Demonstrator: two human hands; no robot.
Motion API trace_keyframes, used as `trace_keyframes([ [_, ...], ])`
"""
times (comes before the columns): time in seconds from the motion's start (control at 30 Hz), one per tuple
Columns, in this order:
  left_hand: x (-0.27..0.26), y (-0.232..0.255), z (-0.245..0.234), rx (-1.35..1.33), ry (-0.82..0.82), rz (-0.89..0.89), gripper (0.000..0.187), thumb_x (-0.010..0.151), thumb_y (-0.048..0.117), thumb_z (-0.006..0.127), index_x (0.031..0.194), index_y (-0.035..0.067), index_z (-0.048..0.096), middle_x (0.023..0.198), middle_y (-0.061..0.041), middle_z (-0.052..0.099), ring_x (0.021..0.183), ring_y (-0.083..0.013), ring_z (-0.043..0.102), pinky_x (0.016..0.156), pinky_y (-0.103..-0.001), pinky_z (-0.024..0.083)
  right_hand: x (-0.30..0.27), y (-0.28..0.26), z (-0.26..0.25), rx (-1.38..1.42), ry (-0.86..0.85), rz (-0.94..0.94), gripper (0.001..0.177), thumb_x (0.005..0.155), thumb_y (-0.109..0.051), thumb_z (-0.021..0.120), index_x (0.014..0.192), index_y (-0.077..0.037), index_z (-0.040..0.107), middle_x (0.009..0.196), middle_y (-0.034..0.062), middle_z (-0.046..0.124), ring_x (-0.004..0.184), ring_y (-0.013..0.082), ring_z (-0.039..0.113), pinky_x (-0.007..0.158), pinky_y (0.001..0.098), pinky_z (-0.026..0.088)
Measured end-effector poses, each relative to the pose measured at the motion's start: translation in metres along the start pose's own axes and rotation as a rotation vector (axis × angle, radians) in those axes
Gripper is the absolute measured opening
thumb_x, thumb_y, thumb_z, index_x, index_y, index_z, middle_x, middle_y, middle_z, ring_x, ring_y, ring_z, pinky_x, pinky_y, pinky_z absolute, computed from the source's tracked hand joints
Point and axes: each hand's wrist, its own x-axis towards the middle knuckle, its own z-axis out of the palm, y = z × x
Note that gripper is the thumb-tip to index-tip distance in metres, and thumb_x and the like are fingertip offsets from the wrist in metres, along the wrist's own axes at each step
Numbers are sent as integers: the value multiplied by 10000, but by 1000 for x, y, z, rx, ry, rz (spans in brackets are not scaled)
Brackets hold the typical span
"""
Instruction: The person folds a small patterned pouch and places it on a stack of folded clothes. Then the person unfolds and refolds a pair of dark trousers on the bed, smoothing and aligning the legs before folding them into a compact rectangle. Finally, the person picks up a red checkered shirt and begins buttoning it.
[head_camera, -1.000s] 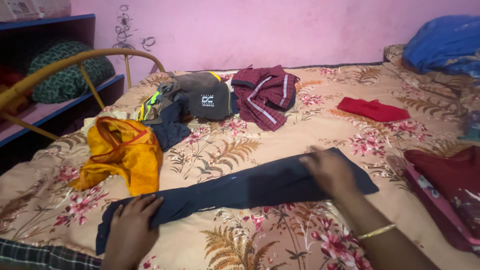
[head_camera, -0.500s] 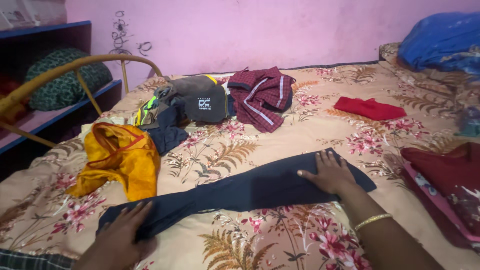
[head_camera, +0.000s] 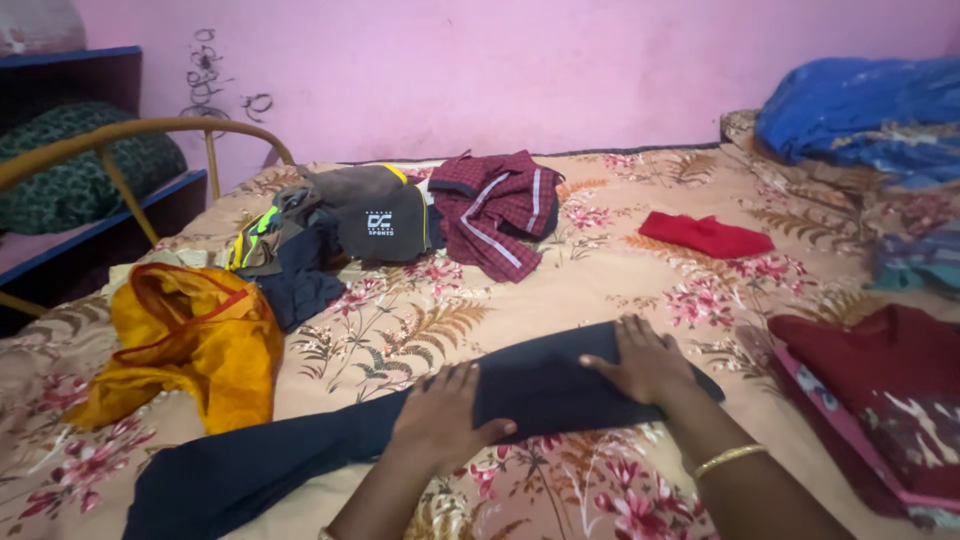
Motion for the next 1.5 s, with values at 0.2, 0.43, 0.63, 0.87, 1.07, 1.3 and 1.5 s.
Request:
trace_keyframes([
  [0.2,13,-19,5,-54,-48,-132,1046,936,811,295,1629,45,126,1710,-174,139,1593,-318,126,1291,-465,131,27,42,-1,75,-26,143,1076,857,-866,349,1661,-209,69,1744,48,56,1599,252,119,1252,617,170],
  [0.43,18,-17,6,-51,-111,-129,1074,935,814,302,1634,45,29,1718,-194,10,1595,-338,38,1266,-533,108,-23,-20,-32,-65,166,31,960,913,-820,398,1544,-97,368,1629,128,360,1541,291,337,1273,538,280],
  [0.63,24,-19,8,-28,-98,-107,1052,944,781,344,1634,47,41,1716,-194,26,1591,-340,54,1263,-542,117,-67,-128,-15,253,57,-729,994,941,-689,506,1568,30,226,1641,240,229,1548,367,161,1194,544,134],
  [0.87,24,-38,20,-175,31,-126,930,960,715,355,1596,49,221,1661,-148,270,1506,-303,335,1221,-422,293,-32,-72,-14,-77,68,-303,971,960,-738,385,1573,1,242,1669,192,249,1579,311,195,1264,474,184],
  [1.07,24,-63,38,-97,149,-119,726,1035,573,302,1541,56,362,1535,-146,469,1413,-291,461,1176,-452,343,3,-21,-9,-16,22,-135,1058,923,-809,318,1614,-41,85,1704,128,96,1587,285,62,1277,465,108],
  [1.3,20,-73,37,-180,284,-172,557,1009,519,396,1340,118,596,1366,-160,584,1262,-347,550,1078,-475,415,33,-4,-7,-14,-9,23,995,923,-814,268,1637,-142,101,1724,75,67,1588,287,63,1250,555,139],
  [1.5,18,-72,31,-199,250,-205,514,1005,502,418,1274,113,620,1261,-158,650,1215,-357,593,1046,-491,446,54,18,5,165,235,108,678,961,-648,484,1428,-170,601,1510,132,548,1414,324,512,1156,508,433],
])
